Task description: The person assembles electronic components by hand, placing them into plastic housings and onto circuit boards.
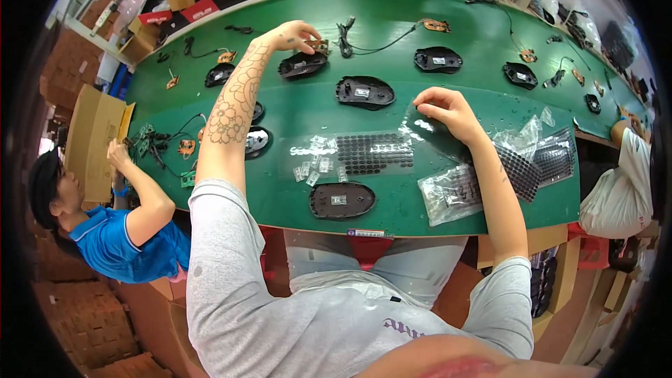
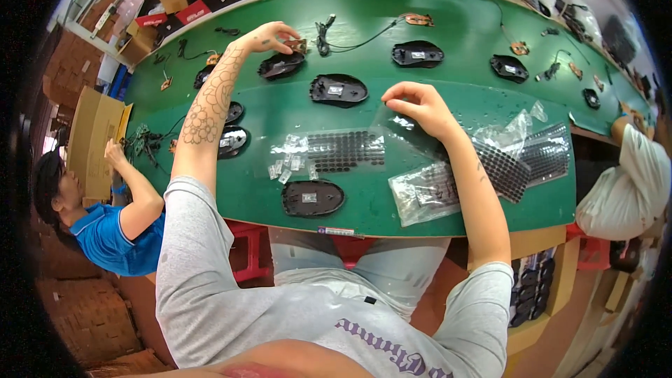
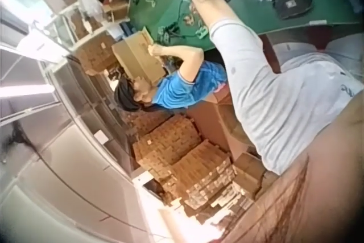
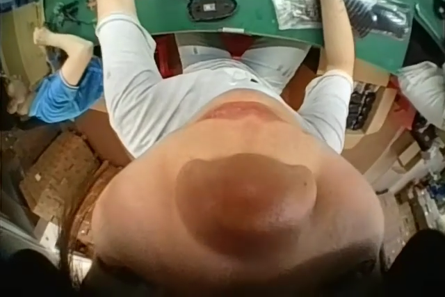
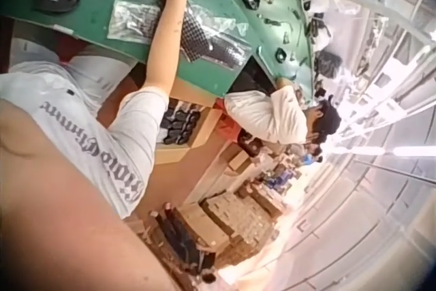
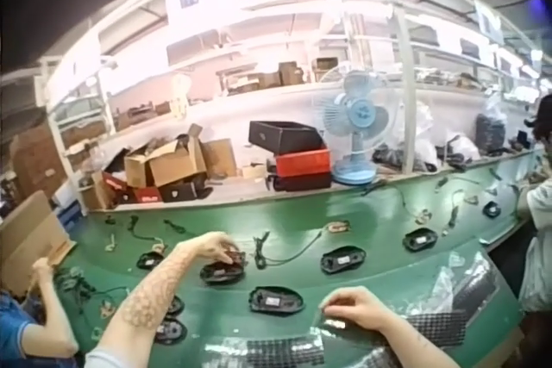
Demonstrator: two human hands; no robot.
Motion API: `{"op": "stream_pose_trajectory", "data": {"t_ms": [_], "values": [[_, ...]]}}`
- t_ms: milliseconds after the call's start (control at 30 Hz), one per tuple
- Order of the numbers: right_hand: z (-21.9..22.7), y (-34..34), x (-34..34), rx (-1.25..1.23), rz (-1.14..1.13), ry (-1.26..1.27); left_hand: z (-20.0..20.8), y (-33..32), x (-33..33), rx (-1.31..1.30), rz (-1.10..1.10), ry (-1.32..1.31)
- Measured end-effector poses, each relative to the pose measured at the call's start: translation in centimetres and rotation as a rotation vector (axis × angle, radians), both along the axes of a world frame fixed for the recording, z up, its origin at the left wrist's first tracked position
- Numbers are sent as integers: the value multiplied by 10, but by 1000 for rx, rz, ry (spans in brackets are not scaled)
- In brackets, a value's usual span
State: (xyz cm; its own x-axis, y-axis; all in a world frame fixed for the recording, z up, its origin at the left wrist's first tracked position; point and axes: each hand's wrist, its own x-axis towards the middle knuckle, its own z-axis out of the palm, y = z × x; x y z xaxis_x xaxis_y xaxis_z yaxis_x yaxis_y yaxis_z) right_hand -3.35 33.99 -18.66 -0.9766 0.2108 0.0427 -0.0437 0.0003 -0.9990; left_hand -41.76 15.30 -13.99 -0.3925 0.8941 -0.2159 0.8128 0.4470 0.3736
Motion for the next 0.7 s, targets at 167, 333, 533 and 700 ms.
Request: {"op": "stream_pose_trajectory", "data": {"t_ms": [167, 333, 533, 700], "values": [[-3, 7, -1, 65, -4, 12, 7, 2, 2, -71, 116, -6], [-7, 7, -4, 42, -4, 42, 7, -5, -12, 15, 198, -105], [-9, 9, -5, 10, -89, 94, -3, -28, 5, 653, 388, -324], [22, -8, -26, 46, -119, 119, -10, -40, 78, 1205, 524, -522]]}}
